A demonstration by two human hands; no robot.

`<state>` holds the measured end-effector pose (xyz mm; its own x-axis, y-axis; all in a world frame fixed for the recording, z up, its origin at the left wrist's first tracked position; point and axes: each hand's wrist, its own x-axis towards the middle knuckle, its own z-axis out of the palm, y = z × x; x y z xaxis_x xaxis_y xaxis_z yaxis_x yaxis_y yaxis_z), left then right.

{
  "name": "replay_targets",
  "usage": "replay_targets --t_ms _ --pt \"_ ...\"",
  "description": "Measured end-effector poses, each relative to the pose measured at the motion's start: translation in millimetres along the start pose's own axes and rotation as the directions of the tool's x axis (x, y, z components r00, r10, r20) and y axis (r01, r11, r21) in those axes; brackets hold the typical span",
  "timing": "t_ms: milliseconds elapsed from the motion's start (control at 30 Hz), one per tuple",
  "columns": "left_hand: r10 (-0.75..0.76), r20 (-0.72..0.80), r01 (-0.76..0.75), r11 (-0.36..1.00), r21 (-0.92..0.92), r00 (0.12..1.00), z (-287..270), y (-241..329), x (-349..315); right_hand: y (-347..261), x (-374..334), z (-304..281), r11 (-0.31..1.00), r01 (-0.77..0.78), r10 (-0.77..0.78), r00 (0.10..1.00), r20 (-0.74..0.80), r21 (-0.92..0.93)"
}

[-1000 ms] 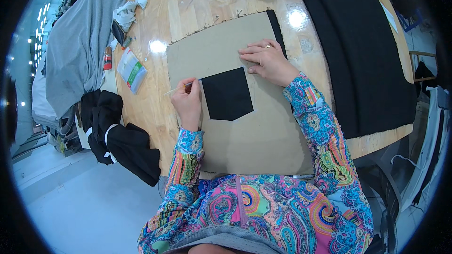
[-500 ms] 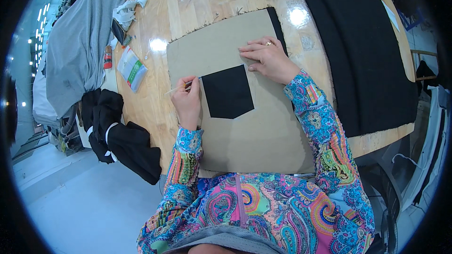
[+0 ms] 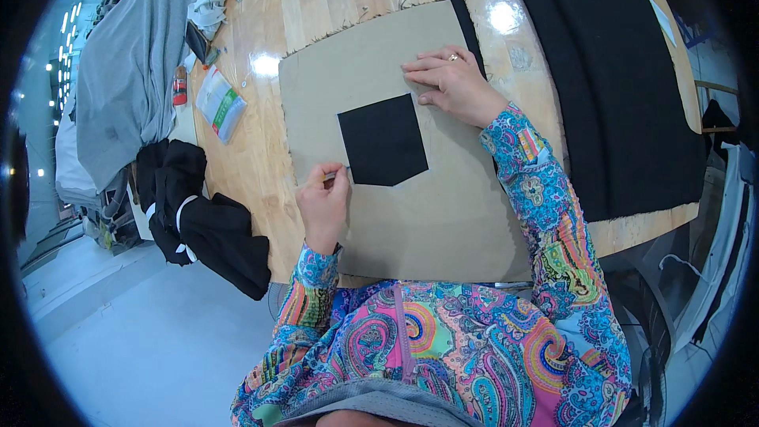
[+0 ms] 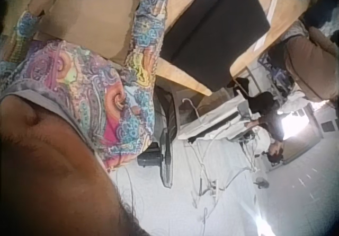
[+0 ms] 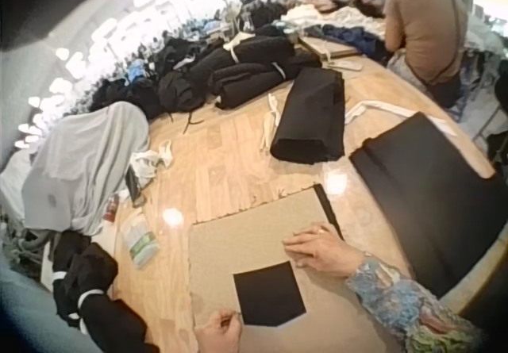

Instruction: The person uses a cardboard template with a cutout to mark a black fabric piece on a wooden table. They repeatedly place the template on the fabric, trace the cutout shape with a white marking tool, and then move the template to a new position to repeat the process.

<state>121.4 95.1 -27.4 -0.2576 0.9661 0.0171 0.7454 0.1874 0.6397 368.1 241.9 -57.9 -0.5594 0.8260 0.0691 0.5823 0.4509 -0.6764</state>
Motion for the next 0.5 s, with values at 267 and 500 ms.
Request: replay_targets --t_ms 267,500 --pt "-0.018 0.067 0.017 1.000 0.016 0.998 -11.5 3.9 -21.4 5.0 0.5 3.6 1.000 0.020 -0.020 1.000 -0.011 -0.003" --pt "-0.057 0.164 0.102 0.954 -0.282 0.985 -4.2 22.9 -35.0 2.5 0.9 3.3 1.000 0.009 -0.009 1.000 0.002 -0.010"
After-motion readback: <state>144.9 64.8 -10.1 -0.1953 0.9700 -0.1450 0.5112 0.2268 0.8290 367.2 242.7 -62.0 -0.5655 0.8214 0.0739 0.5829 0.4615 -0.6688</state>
